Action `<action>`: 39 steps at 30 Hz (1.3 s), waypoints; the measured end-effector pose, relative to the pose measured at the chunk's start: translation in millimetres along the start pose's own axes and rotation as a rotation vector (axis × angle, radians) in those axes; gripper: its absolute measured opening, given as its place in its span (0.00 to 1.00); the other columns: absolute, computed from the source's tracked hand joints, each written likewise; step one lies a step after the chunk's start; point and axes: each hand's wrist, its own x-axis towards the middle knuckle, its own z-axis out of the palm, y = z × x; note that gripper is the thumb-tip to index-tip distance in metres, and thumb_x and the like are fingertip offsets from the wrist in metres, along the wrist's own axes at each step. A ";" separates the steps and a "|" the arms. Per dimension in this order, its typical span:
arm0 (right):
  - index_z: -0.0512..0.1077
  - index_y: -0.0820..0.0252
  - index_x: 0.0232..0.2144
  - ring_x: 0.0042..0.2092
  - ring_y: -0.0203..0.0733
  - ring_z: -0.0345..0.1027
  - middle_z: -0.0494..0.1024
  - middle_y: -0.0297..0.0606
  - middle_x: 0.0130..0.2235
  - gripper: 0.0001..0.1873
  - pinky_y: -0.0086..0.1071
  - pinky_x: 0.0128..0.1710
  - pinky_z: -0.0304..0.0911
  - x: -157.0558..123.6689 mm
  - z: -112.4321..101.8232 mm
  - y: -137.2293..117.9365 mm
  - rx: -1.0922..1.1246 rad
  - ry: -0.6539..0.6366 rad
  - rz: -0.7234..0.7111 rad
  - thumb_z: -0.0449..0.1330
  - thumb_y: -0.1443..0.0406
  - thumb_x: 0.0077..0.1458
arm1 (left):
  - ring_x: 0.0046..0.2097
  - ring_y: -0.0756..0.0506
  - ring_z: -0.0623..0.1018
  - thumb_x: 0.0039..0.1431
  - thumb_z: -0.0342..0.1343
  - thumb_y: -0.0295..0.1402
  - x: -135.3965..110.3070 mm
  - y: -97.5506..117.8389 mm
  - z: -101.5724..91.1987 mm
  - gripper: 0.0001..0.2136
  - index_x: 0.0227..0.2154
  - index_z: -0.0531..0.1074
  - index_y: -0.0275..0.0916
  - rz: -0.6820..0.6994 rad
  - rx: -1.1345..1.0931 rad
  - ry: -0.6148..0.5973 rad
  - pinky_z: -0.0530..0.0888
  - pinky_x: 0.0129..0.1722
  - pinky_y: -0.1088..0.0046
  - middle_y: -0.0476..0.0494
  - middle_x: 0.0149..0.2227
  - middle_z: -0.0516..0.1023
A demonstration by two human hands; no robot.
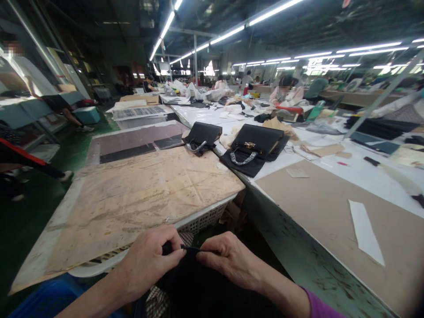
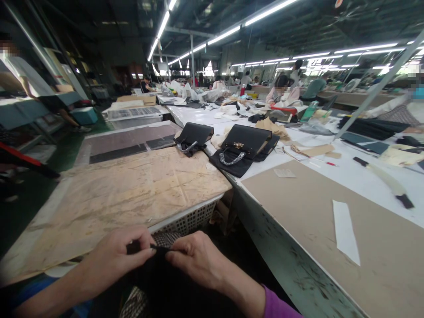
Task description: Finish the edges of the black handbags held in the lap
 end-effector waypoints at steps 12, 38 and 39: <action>0.77 0.60 0.43 0.29 0.35 0.63 0.74 0.33 0.28 0.12 0.26 0.29 0.55 38.4 6.9 -7.2 -0.216 -0.121 -0.116 0.54 0.64 0.65 | 0.41 0.47 0.77 0.53 0.61 0.30 -9.6 -8.4 -11.4 0.04 0.25 0.72 0.39 0.000 -0.082 0.015 0.67 0.42 0.72 0.51 0.37 0.80; 0.76 0.54 0.48 0.33 0.35 0.67 0.75 0.30 0.32 0.15 0.25 0.34 0.60 37.4 4.9 -1.2 -0.088 -0.126 -0.126 0.50 0.61 0.69 | 0.42 0.45 0.76 0.61 0.55 0.32 -25.6 -23.6 -18.9 0.07 0.27 0.69 0.41 0.019 -0.017 0.042 0.68 0.43 0.70 0.50 0.39 0.79; 0.76 0.53 0.49 0.33 0.35 0.67 0.75 0.30 0.32 0.15 0.25 0.34 0.60 37.2 4.5 -1.9 -0.080 -0.126 -0.128 0.50 0.62 0.69 | 0.41 0.46 0.76 0.61 0.55 0.32 -25.2 -22.4 -18.7 0.07 0.27 0.68 0.41 0.017 -0.012 0.049 0.68 0.42 0.71 0.50 0.38 0.79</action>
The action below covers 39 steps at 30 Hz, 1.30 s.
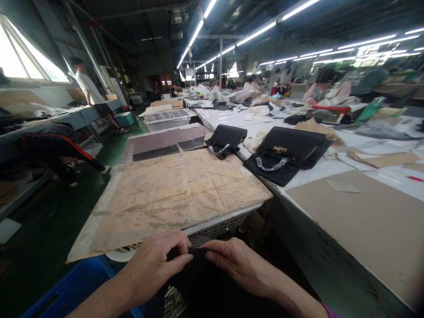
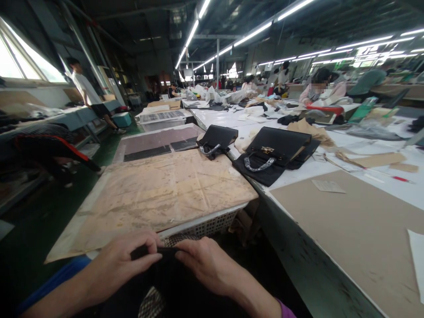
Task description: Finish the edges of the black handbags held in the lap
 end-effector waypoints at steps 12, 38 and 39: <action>0.73 0.50 0.54 0.31 0.34 0.65 0.76 0.30 0.35 0.18 0.24 0.32 0.58 3.3 0.1 -0.6 -0.023 0.001 -0.018 0.52 0.67 0.66 | 0.38 0.48 0.76 0.63 0.52 0.33 1.0 -4.3 4.0 0.08 0.28 0.69 0.41 -0.014 0.096 0.015 0.66 0.38 0.72 0.52 0.34 0.78; 0.79 0.58 0.42 0.39 0.39 0.68 0.77 0.32 0.36 0.10 0.27 0.40 0.62 33.6 -10.7 -26.5 0.146 -0.136 -0.046 0.57 0.65 0.62 | 0.34 0.50 0.77 0.51 0.59 0.26 -6.7 -3.6 -50.1 0.09 0.36 0.77 0.39 -0.209 -0.526 -0.348 0.68 0.34 0.77 0.52 0.32 0.81; 0.79 0.59 0.42 0.40 0.39 0.68 0.77 0.33 0.36 0.11 0.28 0.41 0.62 33.1 -12.6 -26.8 0.192 -0.158 -0.036 0.58 0.65 0.62 | 0.33 0.50 0.77 0.51 0.60 0.26 -5.5 -0.8 -52.2 0.09 0.36 0.78 0.39 -0.206 -0.534 -0.359 0.68 0.34 0.77 0.52 0.32 0.81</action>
